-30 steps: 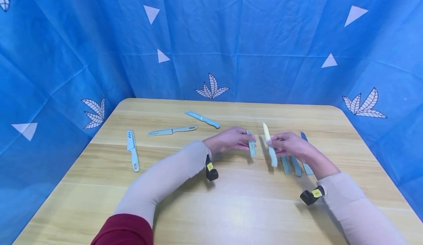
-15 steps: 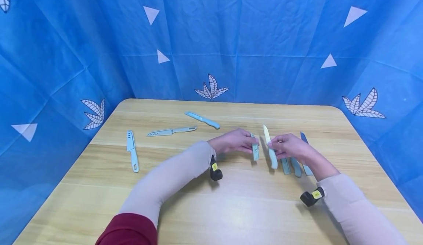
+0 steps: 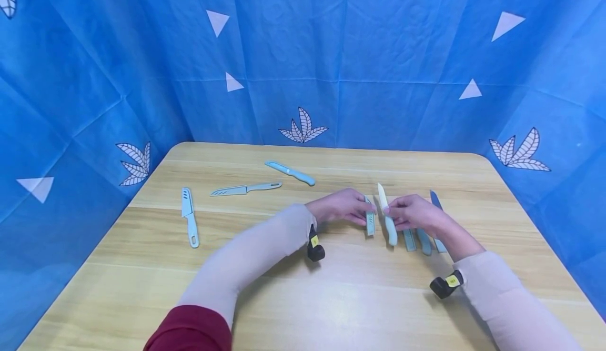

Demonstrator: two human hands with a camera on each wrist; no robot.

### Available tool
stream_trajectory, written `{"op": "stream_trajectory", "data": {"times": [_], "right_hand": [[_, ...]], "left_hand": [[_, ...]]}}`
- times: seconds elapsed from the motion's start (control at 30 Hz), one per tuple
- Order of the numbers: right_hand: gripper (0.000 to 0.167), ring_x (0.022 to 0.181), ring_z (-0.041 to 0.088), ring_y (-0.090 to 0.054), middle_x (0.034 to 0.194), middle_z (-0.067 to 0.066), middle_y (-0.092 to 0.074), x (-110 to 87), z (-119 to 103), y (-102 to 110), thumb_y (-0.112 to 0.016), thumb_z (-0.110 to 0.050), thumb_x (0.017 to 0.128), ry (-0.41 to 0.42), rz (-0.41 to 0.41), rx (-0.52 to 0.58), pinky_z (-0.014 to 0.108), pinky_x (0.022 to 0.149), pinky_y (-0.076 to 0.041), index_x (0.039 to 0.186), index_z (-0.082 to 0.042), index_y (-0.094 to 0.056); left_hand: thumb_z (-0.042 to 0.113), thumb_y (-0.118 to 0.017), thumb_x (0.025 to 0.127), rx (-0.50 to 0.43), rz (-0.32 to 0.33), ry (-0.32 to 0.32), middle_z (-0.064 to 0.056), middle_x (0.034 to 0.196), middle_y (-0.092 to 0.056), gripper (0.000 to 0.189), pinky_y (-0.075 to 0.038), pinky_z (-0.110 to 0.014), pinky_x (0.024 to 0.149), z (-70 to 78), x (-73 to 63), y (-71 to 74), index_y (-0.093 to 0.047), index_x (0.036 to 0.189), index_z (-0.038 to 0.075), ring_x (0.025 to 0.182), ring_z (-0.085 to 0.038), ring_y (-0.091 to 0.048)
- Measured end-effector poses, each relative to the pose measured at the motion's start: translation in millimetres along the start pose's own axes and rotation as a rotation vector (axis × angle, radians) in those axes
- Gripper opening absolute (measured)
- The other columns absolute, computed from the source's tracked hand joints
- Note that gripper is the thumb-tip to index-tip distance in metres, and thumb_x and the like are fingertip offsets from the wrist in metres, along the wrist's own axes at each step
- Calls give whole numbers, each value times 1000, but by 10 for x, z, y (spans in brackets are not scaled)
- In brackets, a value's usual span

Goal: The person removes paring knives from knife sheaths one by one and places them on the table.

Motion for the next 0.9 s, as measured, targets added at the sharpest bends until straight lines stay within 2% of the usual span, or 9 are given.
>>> {"op": "stream_trajectory", "data": {"times": [0.2,0.47,0.9], "right_hand": [[35,100,26,-64,110,17,-63,10,21,-18,-57,-17,101,-11,1,-13,38,87,-58,121,12,-57],[33,93,25,-67,104,17,-63,16,46,-13,-59,-15,99,-30,25,-57,38,84,-59,119,12,-57],[29,86,21,-67,98,15,-67,32,73,-23,-61,-12,97,-43,50,-74,35,79,-61,115,12,-61]], "left_hand": [[10,-67,93,54,18,25,-13,82,-67,13,-62,-31,71,-24,26,-41,-63,90,-2,68,-19,-65],[10,-71,90,191,74,24,-14,76,-69,13,-61,-29,63,-10,31,-77,-63,86,1,62,-17,-66],[9,-72,89,275,69,15,-13,73,-68,12,-61,-28,61,34,32,-164,-63,86,2,60,-16,-65]]}}
Point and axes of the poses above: each hand's wrist, its own x-axis towards the middle knuckle, its own y-axis out of the back of the hand, z = x × y, the point moved 7 cm from there along x, towards the middle knuckle
